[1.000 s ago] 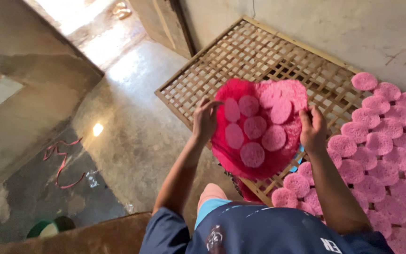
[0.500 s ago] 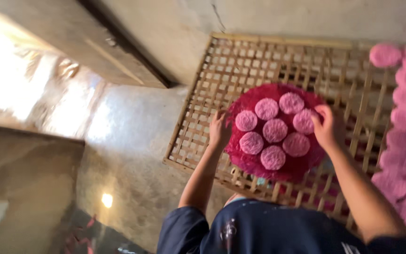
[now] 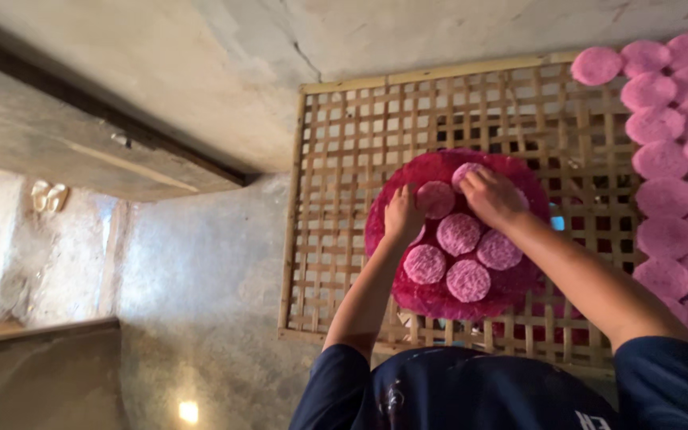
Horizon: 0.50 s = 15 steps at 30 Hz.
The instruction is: The person repeatedly picks up pink textured discs from a large pile and places them onto a circular pink mat on a bamboo rack. The person occasionally lifts and repositions the mat to continue arranging the discs in a dense pattern.
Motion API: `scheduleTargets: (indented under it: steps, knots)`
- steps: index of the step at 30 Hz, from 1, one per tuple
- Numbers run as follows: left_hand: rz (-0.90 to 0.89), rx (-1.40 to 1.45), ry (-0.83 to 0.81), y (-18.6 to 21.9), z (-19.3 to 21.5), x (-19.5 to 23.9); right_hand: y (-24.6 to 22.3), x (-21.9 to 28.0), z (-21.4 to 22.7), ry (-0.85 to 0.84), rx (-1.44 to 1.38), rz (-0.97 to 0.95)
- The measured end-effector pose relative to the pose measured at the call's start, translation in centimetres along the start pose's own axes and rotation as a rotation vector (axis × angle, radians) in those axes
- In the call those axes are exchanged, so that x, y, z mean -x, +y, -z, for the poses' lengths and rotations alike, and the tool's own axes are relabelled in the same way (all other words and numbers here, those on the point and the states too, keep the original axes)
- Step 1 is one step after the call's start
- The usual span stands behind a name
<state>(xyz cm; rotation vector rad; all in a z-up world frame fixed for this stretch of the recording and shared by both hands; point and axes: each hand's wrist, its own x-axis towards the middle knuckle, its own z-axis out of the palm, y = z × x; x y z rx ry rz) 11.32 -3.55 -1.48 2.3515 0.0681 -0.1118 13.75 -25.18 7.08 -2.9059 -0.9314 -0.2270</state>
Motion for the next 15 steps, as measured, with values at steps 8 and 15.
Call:
scheduleTargets:
  steps: [8, 15]
  knots:
    - [-0.104, 0.19, 0.015, 1.1, 0.2, -0.4, 12.0, 2.0, -7.0, 0.164, -1.614, -0.948]
    - [0.132, 0.386, -0.011, 3.8, 0.8, -0.4, 28.2, 5.6, -7.0, 0.5, -1.644, -1.169]
